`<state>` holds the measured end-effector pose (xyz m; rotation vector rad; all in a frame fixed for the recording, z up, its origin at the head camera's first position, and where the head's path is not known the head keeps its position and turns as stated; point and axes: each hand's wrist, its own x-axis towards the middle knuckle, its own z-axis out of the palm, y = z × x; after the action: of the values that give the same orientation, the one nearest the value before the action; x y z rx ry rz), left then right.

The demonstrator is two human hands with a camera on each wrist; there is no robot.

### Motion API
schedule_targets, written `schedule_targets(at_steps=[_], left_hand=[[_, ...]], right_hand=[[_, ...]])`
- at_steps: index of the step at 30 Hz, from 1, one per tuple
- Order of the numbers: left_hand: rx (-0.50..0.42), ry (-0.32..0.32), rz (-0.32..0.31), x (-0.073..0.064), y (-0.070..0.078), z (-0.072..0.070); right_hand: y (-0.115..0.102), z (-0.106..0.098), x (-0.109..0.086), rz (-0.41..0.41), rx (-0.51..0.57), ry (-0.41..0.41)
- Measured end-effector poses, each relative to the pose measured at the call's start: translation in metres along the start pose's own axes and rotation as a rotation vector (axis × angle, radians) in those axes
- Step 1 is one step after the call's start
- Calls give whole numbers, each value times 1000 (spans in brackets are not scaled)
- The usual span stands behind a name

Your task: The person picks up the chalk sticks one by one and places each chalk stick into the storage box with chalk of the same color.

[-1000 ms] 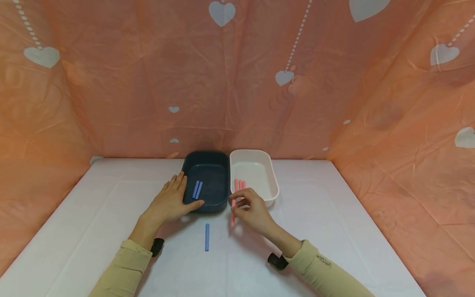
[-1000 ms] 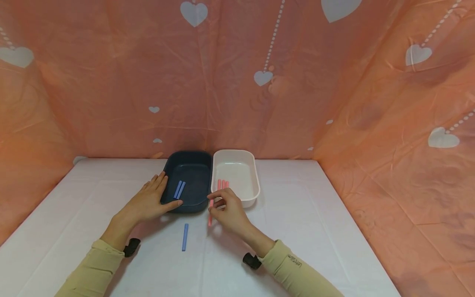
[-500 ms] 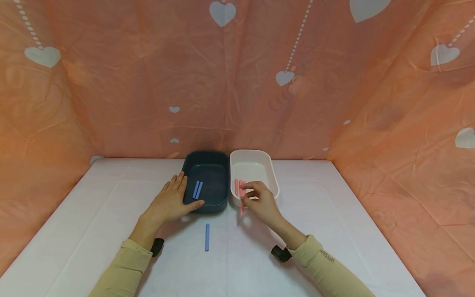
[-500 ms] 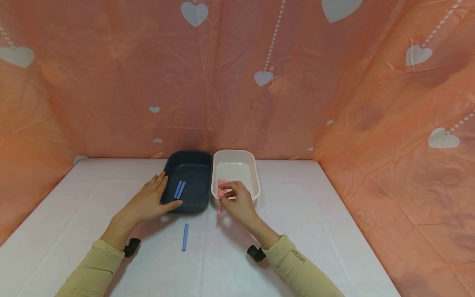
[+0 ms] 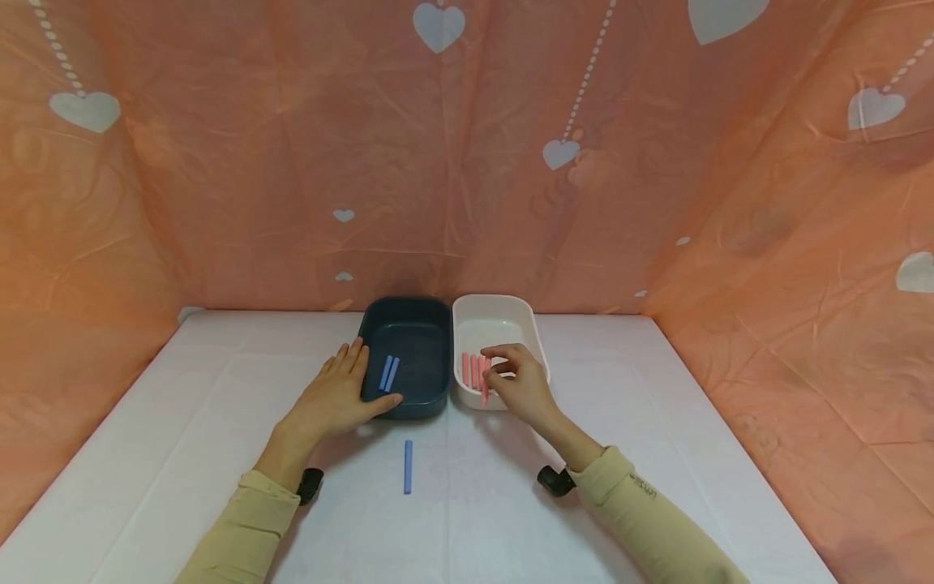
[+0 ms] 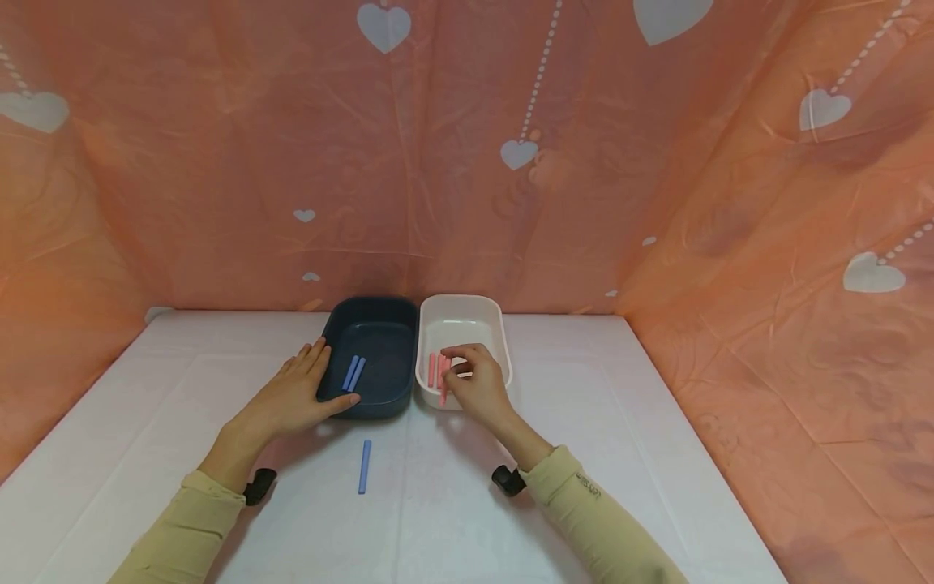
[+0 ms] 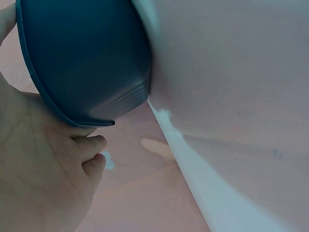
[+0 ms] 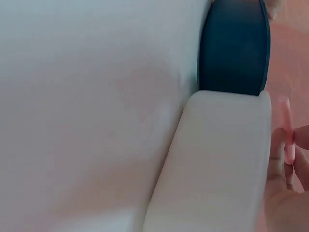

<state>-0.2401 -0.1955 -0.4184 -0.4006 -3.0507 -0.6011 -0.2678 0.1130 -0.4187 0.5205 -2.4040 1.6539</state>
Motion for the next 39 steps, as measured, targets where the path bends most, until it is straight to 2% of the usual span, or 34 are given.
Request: schedule_targets(at_steps=[5,16,21,39], left_hand=[[-2,3,0,0,-1,0],[-5,0,0,-1,1,-1],[-2,12,3,0,1,-1],[1,15,-4,-1,3,-1]], right_hand=[[2,-2,9,31,-11,-6],[14,-4,30,74,-105,-4],[18,-8,40,88,-149,-64],[31,-14,64,277,-279,-282]])
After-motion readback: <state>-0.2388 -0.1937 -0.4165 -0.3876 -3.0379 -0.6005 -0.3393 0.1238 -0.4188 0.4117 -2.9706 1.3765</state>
